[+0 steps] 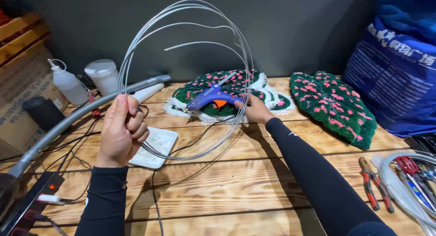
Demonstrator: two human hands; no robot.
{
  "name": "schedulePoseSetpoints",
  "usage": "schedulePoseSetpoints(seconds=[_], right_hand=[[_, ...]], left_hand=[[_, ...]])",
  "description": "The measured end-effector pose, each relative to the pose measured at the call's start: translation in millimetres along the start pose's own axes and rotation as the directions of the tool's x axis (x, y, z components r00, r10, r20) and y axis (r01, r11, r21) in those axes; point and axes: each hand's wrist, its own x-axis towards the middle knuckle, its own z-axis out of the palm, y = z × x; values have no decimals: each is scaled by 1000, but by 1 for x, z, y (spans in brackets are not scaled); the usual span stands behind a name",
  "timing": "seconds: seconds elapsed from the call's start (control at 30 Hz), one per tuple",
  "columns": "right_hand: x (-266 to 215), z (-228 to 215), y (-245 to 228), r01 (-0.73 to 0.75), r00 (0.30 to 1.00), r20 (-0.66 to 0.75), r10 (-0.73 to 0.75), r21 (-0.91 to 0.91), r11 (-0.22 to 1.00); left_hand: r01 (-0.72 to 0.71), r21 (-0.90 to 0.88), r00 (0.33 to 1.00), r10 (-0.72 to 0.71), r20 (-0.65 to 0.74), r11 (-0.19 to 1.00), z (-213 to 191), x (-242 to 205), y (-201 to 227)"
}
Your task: Making a decorative rug leaf by attaching a wire frame to a fabric leaf using pliers and glue.
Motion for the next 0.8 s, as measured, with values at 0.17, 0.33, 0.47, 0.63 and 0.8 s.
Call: schedulePoseSetpoints(seconds=[0.17, 0.33, 0.47, 0.63, 0.8], right_hand=[[21, 33, -7, 92, 992, -41, -116, -383, 919], [31, 46, 10, 125, 990, -6, -144, -464, 877], [8, 55, -26, 27, 999, -5, -32, -405, 914], [-21, 73, -80, -178, 978, 89, 188, -103, 979], [-57, 64, -135, -346, 892, 311, 327, 3, 938]], left_hand=[[-49, 31, 998, 50, -35, 998, -30, -20, 32], [-111, 69, 992, 114, -54, 991, -47, -40, 57], [-159, 106, 983, 168, -76, 982, -53, -58, 81], [-227, 123, 966, 240, -97, 966, -62, -79, 107], [-284, 128, 951, 296, -86, 950, -67, -99, 123]])
